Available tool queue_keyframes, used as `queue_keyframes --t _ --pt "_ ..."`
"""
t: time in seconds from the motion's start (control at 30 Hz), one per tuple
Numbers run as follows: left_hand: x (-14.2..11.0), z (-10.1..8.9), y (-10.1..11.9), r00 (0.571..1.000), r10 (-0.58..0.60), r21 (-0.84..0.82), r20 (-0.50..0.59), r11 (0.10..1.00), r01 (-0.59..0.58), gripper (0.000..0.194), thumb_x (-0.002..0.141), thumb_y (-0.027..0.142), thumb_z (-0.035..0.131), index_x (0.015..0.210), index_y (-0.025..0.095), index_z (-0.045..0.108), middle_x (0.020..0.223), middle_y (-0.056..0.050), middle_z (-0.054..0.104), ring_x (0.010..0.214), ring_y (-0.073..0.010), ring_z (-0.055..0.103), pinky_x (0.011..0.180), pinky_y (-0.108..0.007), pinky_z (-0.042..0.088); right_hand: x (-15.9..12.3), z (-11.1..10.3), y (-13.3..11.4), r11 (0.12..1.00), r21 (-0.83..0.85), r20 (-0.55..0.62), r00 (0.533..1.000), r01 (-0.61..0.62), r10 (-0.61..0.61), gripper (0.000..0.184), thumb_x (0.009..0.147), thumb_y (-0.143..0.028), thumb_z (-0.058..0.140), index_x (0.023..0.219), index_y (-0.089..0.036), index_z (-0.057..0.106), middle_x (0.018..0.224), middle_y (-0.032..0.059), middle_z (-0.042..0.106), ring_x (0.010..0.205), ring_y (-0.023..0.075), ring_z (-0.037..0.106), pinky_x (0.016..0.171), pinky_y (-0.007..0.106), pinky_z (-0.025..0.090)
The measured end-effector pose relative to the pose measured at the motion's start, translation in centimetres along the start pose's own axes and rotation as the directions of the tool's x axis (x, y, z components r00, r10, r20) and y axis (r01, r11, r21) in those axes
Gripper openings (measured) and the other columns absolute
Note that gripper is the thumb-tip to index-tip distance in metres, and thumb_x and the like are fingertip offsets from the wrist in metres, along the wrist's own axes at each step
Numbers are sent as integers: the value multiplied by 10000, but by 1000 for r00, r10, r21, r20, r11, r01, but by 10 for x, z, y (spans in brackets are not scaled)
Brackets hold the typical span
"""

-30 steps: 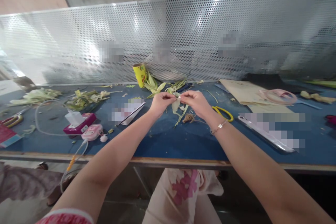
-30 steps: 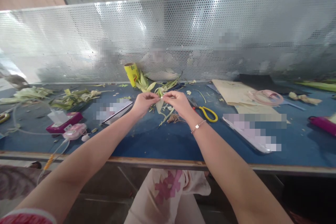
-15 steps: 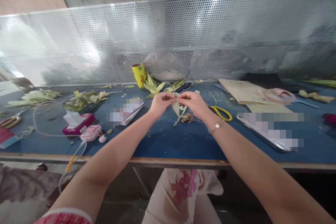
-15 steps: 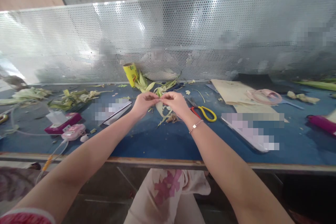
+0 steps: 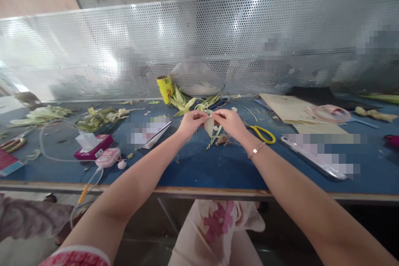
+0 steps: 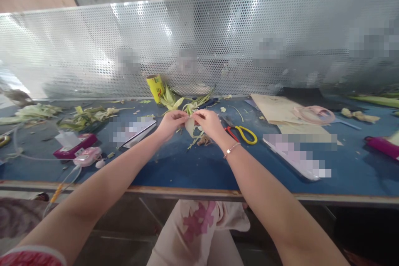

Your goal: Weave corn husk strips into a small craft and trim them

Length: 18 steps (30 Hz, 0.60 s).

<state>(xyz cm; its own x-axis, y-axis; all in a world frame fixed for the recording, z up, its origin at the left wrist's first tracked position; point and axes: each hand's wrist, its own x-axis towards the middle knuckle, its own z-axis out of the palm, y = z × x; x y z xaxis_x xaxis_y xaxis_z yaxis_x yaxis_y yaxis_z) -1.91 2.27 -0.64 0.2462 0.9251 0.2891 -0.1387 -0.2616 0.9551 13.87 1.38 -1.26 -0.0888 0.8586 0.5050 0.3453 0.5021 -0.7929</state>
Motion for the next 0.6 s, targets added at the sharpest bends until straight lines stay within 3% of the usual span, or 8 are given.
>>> queue_keyframes --t 0.27,0.6 --pt "-1 0 1 999 -41 -65 0 997 41 272 530 290 786 675 125 626 618 -2 618 587 -102 580 639 -283 495 -1 0 -3 997 78 -10 1000 -29 30 196 725 -400 635 713 -206 667 667 33 671 627 182 617 647 336 506" --pt "0 -1 2 1000 -11 -97 -29 995 8 282 456 245 826 641 113 659 626 -23 658 590 -113 615 694 -314 524 1 -3 5 986 166 -9 1000 -3 5 201 685 -369 682 782 -193 677 755 36 683 678 156 607 692 324 491"
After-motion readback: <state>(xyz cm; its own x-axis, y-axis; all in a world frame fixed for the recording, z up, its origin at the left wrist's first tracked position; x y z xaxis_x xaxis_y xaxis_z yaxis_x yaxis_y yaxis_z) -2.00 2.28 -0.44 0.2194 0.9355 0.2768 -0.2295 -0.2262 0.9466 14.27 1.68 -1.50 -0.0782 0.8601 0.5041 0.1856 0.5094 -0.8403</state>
